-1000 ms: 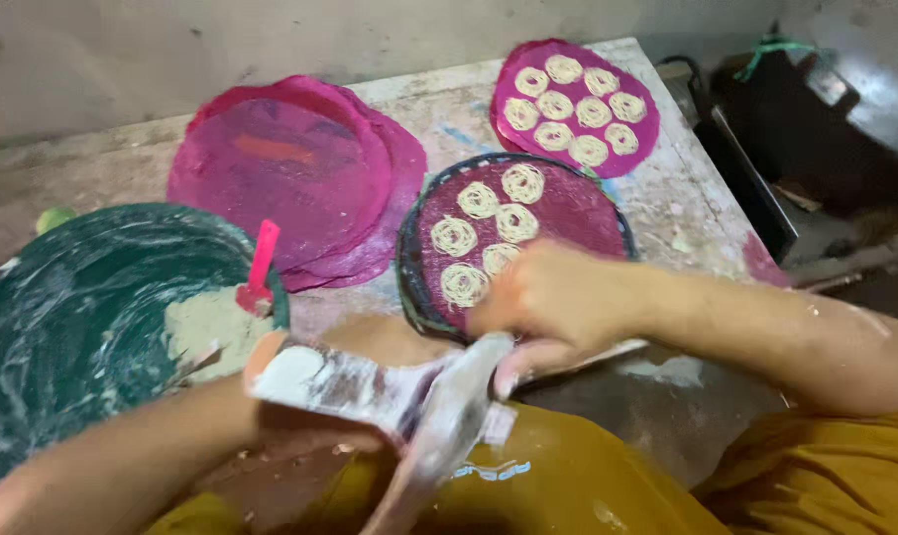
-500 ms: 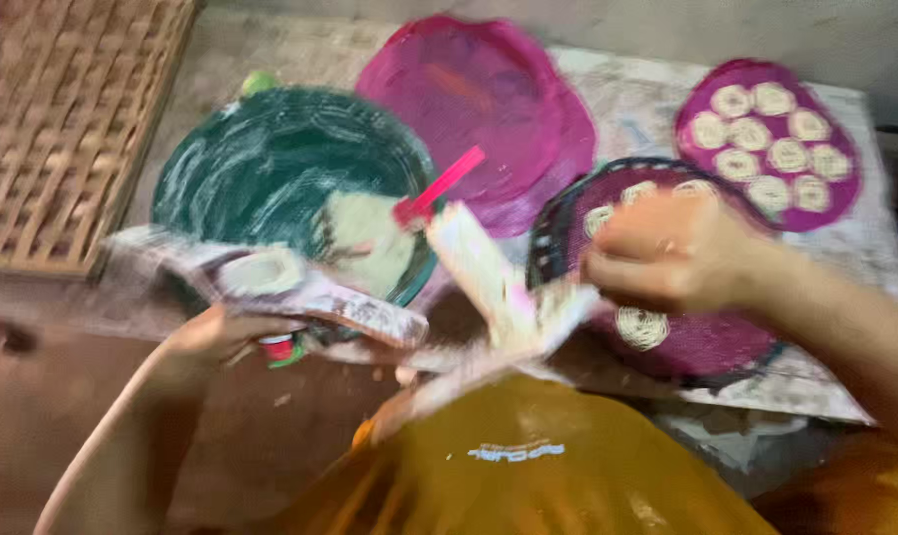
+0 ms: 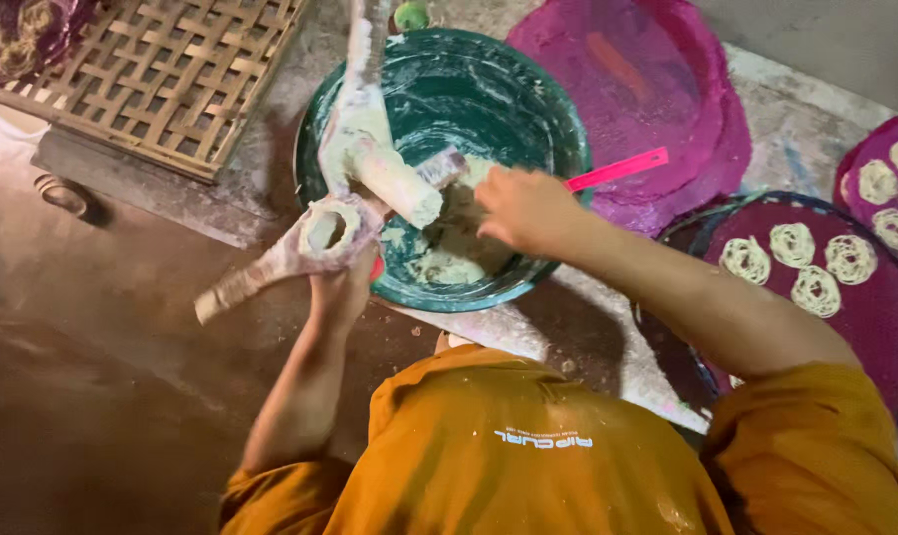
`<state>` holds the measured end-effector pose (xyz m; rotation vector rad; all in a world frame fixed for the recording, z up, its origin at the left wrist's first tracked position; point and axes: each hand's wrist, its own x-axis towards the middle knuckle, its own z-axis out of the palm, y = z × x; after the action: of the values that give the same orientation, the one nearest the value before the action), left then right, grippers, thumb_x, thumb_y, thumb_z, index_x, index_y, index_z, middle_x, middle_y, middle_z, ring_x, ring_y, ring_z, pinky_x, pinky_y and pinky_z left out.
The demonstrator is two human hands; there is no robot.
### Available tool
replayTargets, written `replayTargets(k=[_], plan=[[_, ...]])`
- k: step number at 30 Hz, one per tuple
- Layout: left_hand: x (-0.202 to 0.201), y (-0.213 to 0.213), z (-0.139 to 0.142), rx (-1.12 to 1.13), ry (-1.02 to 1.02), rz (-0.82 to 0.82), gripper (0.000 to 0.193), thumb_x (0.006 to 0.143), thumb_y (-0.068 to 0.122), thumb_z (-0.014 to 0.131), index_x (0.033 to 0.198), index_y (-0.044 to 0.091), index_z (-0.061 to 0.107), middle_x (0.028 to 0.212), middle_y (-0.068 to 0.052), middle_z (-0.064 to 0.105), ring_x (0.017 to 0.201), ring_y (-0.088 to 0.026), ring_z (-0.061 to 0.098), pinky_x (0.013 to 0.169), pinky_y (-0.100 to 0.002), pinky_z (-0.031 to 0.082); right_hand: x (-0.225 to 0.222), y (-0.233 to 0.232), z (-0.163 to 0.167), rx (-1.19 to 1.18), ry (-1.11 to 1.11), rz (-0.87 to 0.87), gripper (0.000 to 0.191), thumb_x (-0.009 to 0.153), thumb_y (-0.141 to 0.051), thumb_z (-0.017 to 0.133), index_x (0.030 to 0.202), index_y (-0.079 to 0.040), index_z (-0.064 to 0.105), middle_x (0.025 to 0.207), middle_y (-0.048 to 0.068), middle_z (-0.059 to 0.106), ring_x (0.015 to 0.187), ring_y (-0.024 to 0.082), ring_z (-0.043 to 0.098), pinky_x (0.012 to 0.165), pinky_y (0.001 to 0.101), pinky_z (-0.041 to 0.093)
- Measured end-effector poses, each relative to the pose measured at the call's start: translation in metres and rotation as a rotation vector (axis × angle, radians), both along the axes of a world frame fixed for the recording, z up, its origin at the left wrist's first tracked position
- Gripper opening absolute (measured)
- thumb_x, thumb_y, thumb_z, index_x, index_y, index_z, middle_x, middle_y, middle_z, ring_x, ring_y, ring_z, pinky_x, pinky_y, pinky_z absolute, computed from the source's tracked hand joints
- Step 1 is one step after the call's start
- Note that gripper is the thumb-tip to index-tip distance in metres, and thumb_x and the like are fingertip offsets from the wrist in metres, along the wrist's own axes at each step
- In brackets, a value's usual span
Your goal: The person scoops dough from a green bowl using a pink spatula and loads it into a white manual noodle press. They then press the dough through the tool to form spiral noodle shapes onto a pink tray. The person repeats this process, filling the tray with multiple noodle spirals.
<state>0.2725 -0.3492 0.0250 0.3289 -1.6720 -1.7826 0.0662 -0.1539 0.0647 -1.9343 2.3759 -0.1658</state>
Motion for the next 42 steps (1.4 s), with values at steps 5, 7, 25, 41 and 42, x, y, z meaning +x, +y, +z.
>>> replayTargets(k=[5, 7, 25, 41, 42], plan=[[-0.008, -0.013, -0.008, -0.622, -0.076, 0.237, 0.022, 0.097, 0.006, 0.07, 0.117, 0.0, 0.06, 0.104, -0.008, 0.065, 0.091, -0.02, 0.062, 0.077, -0.034, 0.052, 0.017, -0.046, -0.069, 0.23, 0.235, -0.042, 0.017, 0.097, -0.018, 0.063, 0.108, -0.005, 0.062, 0.094, 0.014, 0.072, 0.079, 0.031, 0.074, 0.063, 0.0431, 0.058], [-0.012, -0.01, -0.009, -0.698, -0.106, 0.24, 0.025, 0.097, 0.007, 0.07, 0.119, 0.0, 0.06, 0.106, -0.008, 0.066, 0.091, -0.02, 0.062, 0.078, -0.034, 0.052, 0.01, -0.042, -0.054, 0.271, 0.185, -0.006, 0.021, 0.09, -0.016, 0.061, 0.108, -0.005, 0.062, 0.086, 0.013, 0.072, 0.075, 0.031, 0.074, 0.059, 0.0427, 0.057], [-0.019, -0.007, 0.001, -0.814, -0.124, 0.173, 0.047, 0.094, 0.018, 0.077, 0.135, 0.006, 0.056, 0.118, -0.009, 0.067, 0.1, -0.023, 0.067, 0.083, -0.033, 0.056, 0.068, 0.006, -0.033, 0.386, -0.028, -0.031, 0.042, 0.083, -0.012, 0.056, 0.125, -0.007, 0.061, 0.069, 0.01, 0.071, 0.064, 0.031, 0.072, 0.052, 0.0428, 0.055], [-0.031, 0.002, 0.047, -0.866, -0.208, -0.033, 0.077, 0.081, 0.033, 0.086, 0.146, 0.009, 0.054, 0.114, -0.009, 0.068, 0.095, -0.024, 0.071, 0.079, -0.035, 0.058, 0.023, 0.063, 0.156, 0.293, -0.453, -0.419, 0.033, 0.09, -0.046, 0.06, 0.112, -0.027, 0.076, 0.075, 0.004, 0.075, 0.064, 0.026, 0.072, 0.06, 0.0424, 0.055], [-0.036, 0.009, 0.048, -0.885, -0.192, -0.115, 0.083, 0.074, 0.037, 0.088, 0.144, 0.008, 0.054, 0.109, -0.009, 0.067, 0.091, -0.024, 0.07, 0.076, -0.036, 0.057, 0.025, 0.054, 0.161, 0.368, -0.326, -0.472, 0.033, 0.09, -0.049, 0.061, 0.112, -0.03, 0.078, 0.073, 0.004, 0.075, 0.063, 0.025, 0.073, 0.06, 0.043, 0.053]])
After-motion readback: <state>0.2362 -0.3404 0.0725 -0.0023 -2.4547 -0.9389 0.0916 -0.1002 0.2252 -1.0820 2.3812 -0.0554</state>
